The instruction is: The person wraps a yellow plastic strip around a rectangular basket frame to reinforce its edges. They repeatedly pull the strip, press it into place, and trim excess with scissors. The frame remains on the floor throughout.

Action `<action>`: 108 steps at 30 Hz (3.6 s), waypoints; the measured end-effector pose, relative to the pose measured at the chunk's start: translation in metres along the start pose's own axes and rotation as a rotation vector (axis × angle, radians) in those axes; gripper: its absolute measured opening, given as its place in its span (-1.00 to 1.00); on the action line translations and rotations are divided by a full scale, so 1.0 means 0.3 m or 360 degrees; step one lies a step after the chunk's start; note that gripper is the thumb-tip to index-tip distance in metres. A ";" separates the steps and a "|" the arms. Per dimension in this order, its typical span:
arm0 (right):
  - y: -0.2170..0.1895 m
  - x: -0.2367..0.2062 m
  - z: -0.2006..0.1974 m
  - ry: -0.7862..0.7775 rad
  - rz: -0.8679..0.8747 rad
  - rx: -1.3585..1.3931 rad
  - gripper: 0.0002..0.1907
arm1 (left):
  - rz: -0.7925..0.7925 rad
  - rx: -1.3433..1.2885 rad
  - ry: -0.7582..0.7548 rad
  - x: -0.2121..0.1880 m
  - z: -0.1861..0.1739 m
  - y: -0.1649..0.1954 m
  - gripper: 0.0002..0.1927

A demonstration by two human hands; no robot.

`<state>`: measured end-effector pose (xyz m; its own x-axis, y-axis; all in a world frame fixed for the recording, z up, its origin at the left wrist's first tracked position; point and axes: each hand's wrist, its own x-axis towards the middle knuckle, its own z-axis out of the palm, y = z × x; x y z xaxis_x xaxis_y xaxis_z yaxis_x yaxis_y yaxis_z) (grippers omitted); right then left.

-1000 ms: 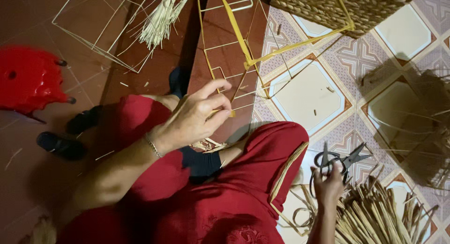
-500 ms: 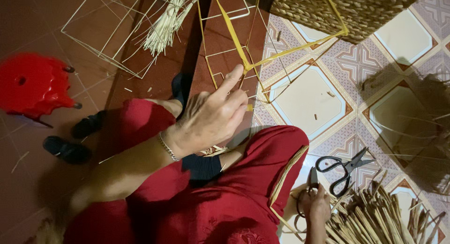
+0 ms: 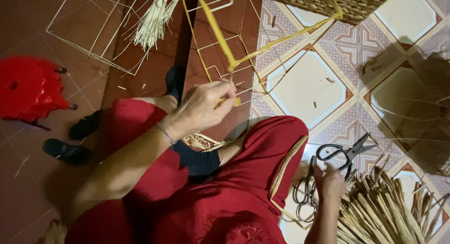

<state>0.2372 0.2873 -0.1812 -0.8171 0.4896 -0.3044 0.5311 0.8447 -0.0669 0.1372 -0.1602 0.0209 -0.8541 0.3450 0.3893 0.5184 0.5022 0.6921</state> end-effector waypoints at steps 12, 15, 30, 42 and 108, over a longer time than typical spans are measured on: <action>-0.711 0.031 -0.057 0.0196 -0.1280 0.1034 -0.32 | -0.0151 -0.0858 0.0297 0.128 -0.165 -0.058 -0.97; -0.782 0.027 -0.025 -0.0311 -0.1114 0.1039 -0.52 | -0.0265 -0.0939 0.0467 0.206 -0.237 -0.093 -0.95; -0.805 -0.072 -0.062 -0.0006 -0.1047 0.2475 -0.58 | -0.0691 -0.1206 0.0711 0.439 -0.320 -0.394 -0.83; -1.007 0.089 -0.227 -0.0085 -0.0931 0.2332 -0.48 | -0.0637 -0.1514 0.0400 0.148 -0.385 -0.326 -0.95; -0.899 -0.084 -0.250 0.0667 -0.1372 0.1835 -0.96 | -0.0300 -0.0618 -0.0529 -0.063 0.050 -0.184 -0.58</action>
<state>0.0978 0.0635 -0.0842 -0.8602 0.1374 0.4912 -0.4165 0.3665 -0.8320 0.1253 -0.1825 -0.0337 -0.8382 0.5413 0.0672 0.2497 0.2712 0.9296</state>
